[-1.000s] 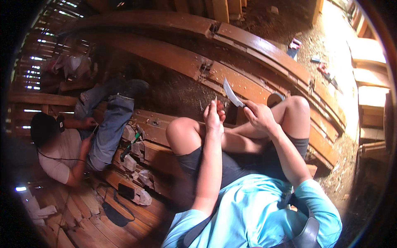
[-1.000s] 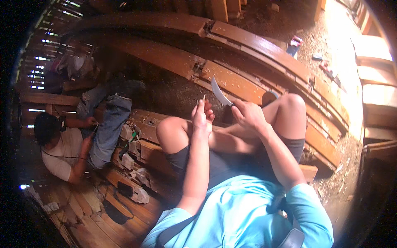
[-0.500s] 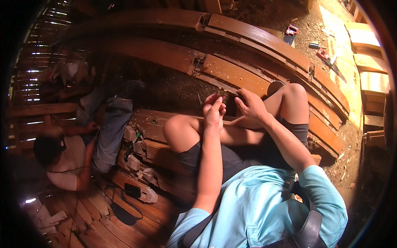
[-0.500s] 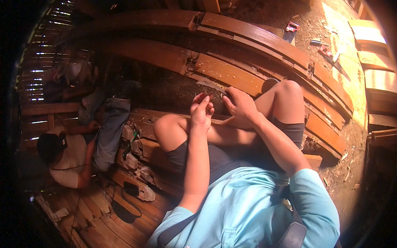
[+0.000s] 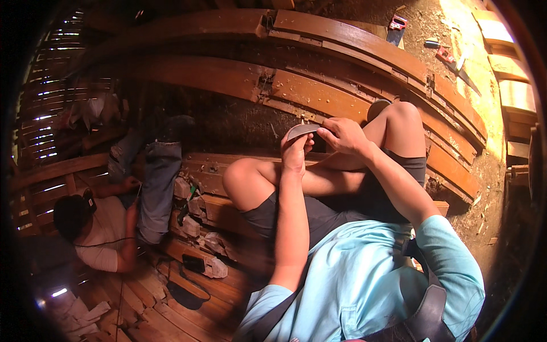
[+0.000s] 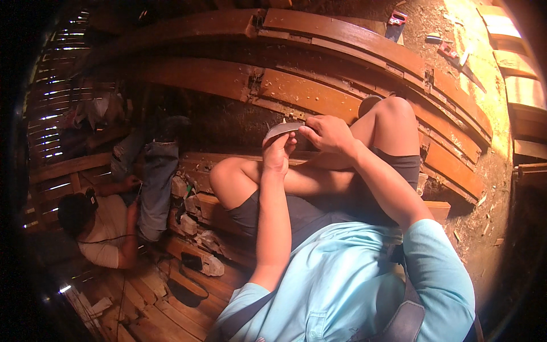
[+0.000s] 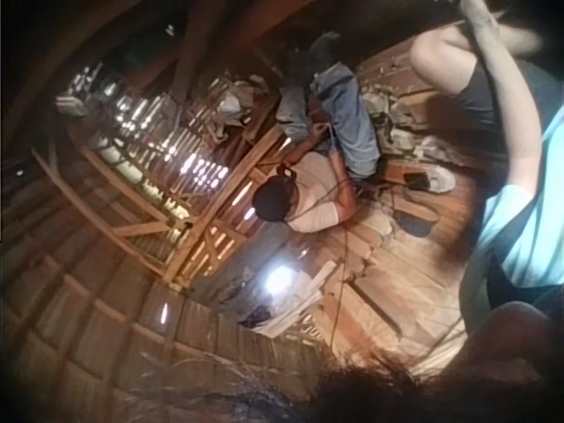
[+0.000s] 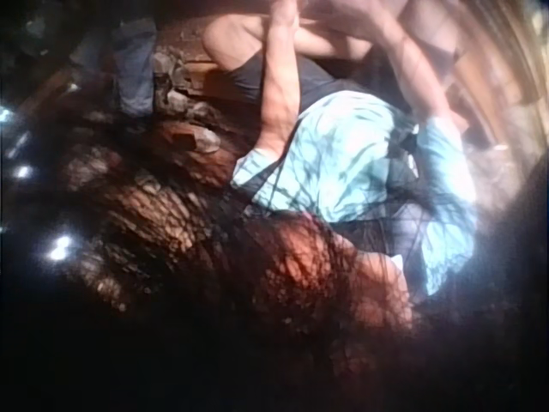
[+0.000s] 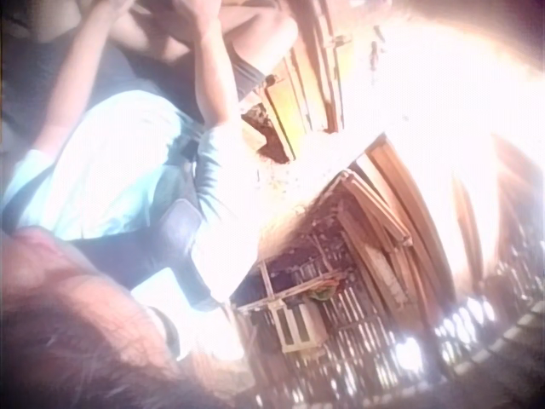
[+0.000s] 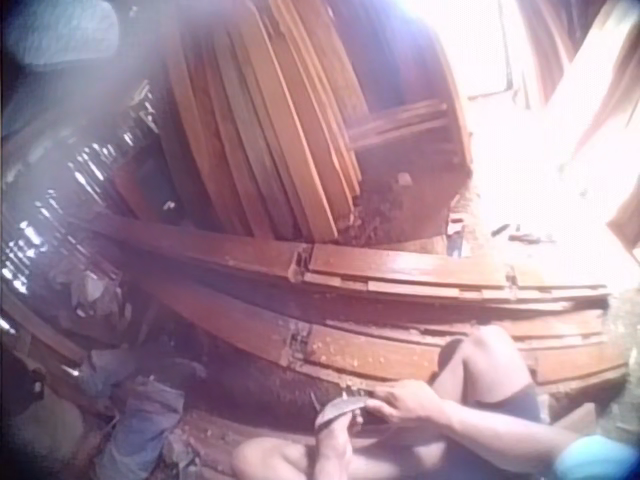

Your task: The person sits on a wooden floor and uses a curved knife to carve a small piece of wood held in their left hand. They repeatedly scrape the surface of the wood with the blade, removing small shavings. Another person is visible in the background working on a similar task.

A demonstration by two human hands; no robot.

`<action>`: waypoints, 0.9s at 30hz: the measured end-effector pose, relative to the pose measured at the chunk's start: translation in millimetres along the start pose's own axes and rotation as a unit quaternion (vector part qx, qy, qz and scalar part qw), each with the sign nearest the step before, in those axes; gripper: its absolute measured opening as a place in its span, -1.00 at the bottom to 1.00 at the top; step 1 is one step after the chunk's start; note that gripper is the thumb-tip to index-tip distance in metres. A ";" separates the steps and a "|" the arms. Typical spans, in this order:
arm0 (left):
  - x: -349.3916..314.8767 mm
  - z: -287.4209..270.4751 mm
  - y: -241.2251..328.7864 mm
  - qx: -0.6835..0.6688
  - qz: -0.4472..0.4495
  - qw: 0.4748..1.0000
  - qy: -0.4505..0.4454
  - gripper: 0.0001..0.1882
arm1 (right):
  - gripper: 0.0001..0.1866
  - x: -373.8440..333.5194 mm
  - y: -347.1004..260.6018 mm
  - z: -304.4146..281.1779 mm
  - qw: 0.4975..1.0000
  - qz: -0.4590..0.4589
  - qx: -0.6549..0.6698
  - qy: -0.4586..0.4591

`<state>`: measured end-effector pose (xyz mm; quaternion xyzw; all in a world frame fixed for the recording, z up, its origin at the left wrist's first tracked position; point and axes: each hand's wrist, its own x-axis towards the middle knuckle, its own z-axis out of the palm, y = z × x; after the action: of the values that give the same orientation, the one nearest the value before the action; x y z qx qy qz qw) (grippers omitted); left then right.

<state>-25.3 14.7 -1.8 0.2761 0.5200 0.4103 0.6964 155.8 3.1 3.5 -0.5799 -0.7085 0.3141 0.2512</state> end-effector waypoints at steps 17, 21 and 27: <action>18.4 18.5 -1.4 0.004 0.073 0.997 -0.006 -0.75 | -0.51 28.8 77.6 -9.8 0.935 0.181 0.299 0.058; 19.1 38.3 0.9 -0.028 0.012 0.999 0.014 -0.74 | -0.58 27.9 51.8 -13.9 0.925 0.157 0.346 0.013; 33.2 41.1 -16.1 0.159 0.061 0.984 -0.060 -0.66 | -0.74 41.7 58.5 -1.7 0.903 0.117 0.413 0.006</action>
<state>22.4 36.7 -18.7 0.4382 0.5179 0.3467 0.6477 187.5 51.8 -38.8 -0.5045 -0.4408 0.6021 0.4343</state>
